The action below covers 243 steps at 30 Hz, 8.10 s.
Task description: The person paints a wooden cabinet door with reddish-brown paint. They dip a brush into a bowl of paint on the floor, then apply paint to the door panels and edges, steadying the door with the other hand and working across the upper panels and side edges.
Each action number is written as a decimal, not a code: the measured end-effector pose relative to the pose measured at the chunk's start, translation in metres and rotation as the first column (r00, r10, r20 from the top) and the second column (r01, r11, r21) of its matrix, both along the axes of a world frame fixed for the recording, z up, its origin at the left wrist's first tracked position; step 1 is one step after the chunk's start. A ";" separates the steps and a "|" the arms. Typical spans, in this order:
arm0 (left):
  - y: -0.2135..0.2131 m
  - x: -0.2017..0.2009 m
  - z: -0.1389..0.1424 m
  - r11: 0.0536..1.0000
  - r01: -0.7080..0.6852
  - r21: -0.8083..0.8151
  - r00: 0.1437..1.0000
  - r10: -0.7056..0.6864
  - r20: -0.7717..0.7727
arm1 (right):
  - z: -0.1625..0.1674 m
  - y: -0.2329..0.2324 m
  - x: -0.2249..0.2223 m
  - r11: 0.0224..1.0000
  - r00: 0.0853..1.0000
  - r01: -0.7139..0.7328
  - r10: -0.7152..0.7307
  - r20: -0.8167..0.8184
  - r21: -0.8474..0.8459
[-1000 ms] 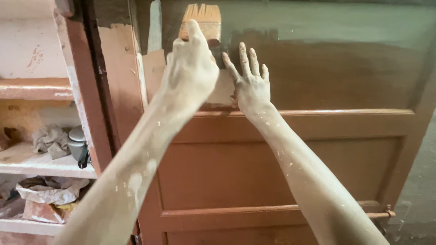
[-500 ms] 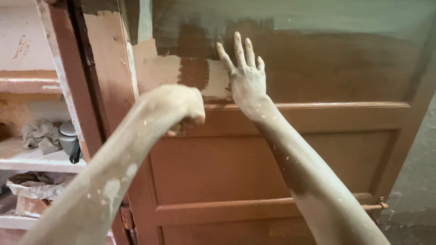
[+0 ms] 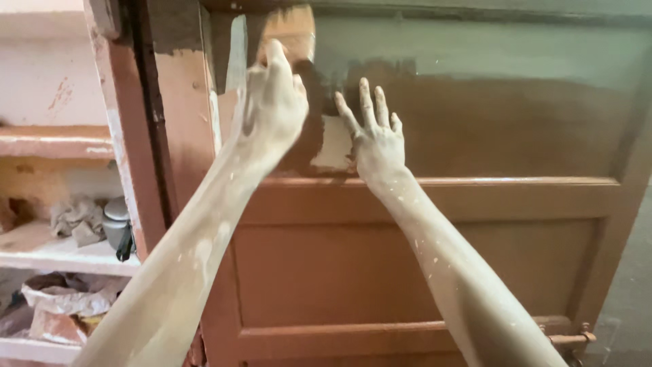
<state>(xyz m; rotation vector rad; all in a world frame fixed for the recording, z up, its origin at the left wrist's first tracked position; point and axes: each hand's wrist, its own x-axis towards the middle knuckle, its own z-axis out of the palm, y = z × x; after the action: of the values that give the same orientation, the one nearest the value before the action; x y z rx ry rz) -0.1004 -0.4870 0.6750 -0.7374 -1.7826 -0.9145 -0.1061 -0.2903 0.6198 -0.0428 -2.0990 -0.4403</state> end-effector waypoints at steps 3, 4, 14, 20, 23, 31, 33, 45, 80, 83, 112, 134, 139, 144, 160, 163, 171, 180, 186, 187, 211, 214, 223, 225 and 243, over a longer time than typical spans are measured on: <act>0.011 0.010 -0.023 0.997 -0.070 -0.045 0.995 0.067 -0.070 | 0.000 0.003 -0.004 0.999 0.998 0.007 -0.003 0.066 -0.051; 0.011 0.014 -0.036 0.989 -0.098 -0.108 0.995 0.097 -0.012 | 0.000 0.003 -0.004 0.998 0.997 0.011 -0.006 0.075 -0.055; -0.028 0.028 -0.069 0.781 0.212 -0.587 0.716 0.284 0.637 | -0.002 0.002 -0.006 1.000 0.999 0.030 -0.030 0.033 -0.003; -0.026 0.005 -0.015 0.883 0.075 -0.463 0.885 0.155 0.438 | 0.003 -0.003 -0.004 0.998 0.995 0.001 0.005 0.100 -0.062; -0.020 -0.004 -0.002 0.917 0.013 -0.398 0.947 0.117 0.300 | 0.006 -0.006 -0.004 0.999 0.995 -0.001 0.006 0.100 -0.047; -0.013 -0.001 -0.007 0.990 -0.081 -0.111 0.992 0.069 -0.109 | -0.002 0.000 -0.010 1.000 0.996 0.018 -0.015 0.093 -0.026; -0.007 -0.001 -0.012 0.996 -0.074 -0.059 0.987 0.065 -0.144 | -0.002 0.001 -0.011 0.999 0.995 0.023 -0.020 0.099 -0.027; -0.022 0.038 -0.044 0.868 0.238 -0.437 0.665 0.182 0.724 | 0.022 0.007 0.016 0.998 0.963 0.037 -0.024 0.270 -0.045; 0.076 0.029 -0.039 0.992 -0.121 -0.047 0.987 0.115 -0.112 | -0.004 0.063 0.023 0.997 0.997 -0.073 0.073 0.017 0.000; 0.074 0.027 -0.064 0.962 -0.223 -0.160 0.975 0.222 -0.023 | -0.004 0.061 0.024 0.998 0.997 -0.059 0.059 0.040 -0.013; 0.051 0.026 -0.031 0.997 0.077 -0.003 0.991 -0.077 -0.106 | -0.006 0.055 0.022 0.999 0.998 -0.018 0.020 0.051 -0.032; 0.031 0.007 0.020 0.987 0.048 -0.154 0.993 -0.030 0.117 | -0.005 0.057 0.020 0.999 0.998 -0.030 0.031 0.050 -0.011; 0.022 0.043 0.005 0.971 0.030 -0.238 0.983 -0.072 -0.169 | -0.008 0.062 0.015 0.999 0.998 -0.041 0.042 0.050 -0.016; 0.012 0.080 -0.013 0.638 -0.281 -0.717 0.949 0.296 -0.109 | -0.010 0.068 0.010 0.995 0.995 -0.095 0.095 -0.019 0.039; 0.035 0.036 -0.064 0.503 -0.404 -0.764 0.915 0.232 -0.331 | -0.040 0.079 -0.001 0.986 0.991 -0.079 0.062 -0.116 -0.147; 0.027 0.031 -0.078 0.489 -0.524 -0.698 0.852 0.281 -0.442 | -0.039 0.080 -0.001 0.992 0.961 0.123 -0.108 -0.256 0.042; 0.009 0.053 -0.090 0.122 -0.593 -0.796 0.510 0.822 -0.254 | -0.041 0.070 0.006 0.997 0.994 0.027 -0.034 -0.104 -0.068; 0.065 0.062 -0.100 0.379 -0.665 -0.643 0.682 0.659 -0.317 | -0.040 0.073 0.009 0.996 0.992 -0.052 0.043 -0.119 -0.072; 0.086 0.064 -0.120 0.679 -0.564 -0.469 0.814 0.361 -0.456 | -0.046 0.092 -0.013 0.997 0.978 -0.070 0.064 -0.198 -0.021; 0.083 0.063 -0.122 0.743 -0.538 -0.397 0.798 0.299 -0.523 | -0.047 0.095 -0.016 0.999 0.973 -0.052 0.053 -0.223 0.012; 0.055 0.081 -0.067 0.326 -0.666 -0.671 0.661 0.675 -0.328 | -0.046 0.085 -0.009 0.993 0.996 -0.046 0.037 -0.080 -0.112; 0.097 0.084 -0.054 0.490 -0.512 -0.706 0.820 0.523 -0.232 | -0.051 0.096 -0.018 0.996 0.969 -0.086 0.087 -0.231 0.012; 0.065 0.044 -0.002 0.741 -0.498 -0.451 0.827 0.249 -0.504 | -0.049 0.087 -0.008 0.991 0.995 -0.054 0.043 -0.087 -0.126; 0.038 0.035 0.000 0.547 -0.635 -0.546 0.773 0.446 -0.451 | -0.047 0.080 -0.001 0.989 0.993 -0.074 0.062 -0.096 -0.125; -0.083 0.080 -0.015 0.929 -0.253 -0.270 0.956 0.282 0.075 | -0.004 0.024 0.008 0.953 0.968 0.253 -0.249 -0.041 0.170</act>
<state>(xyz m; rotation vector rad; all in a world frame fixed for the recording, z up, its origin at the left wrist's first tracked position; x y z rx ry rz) -0.0208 -0.5695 0.6597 -0.5911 -2.0689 -0.5562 -0.0982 -0.2660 0.6155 -0.2129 -2.0358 -0.7726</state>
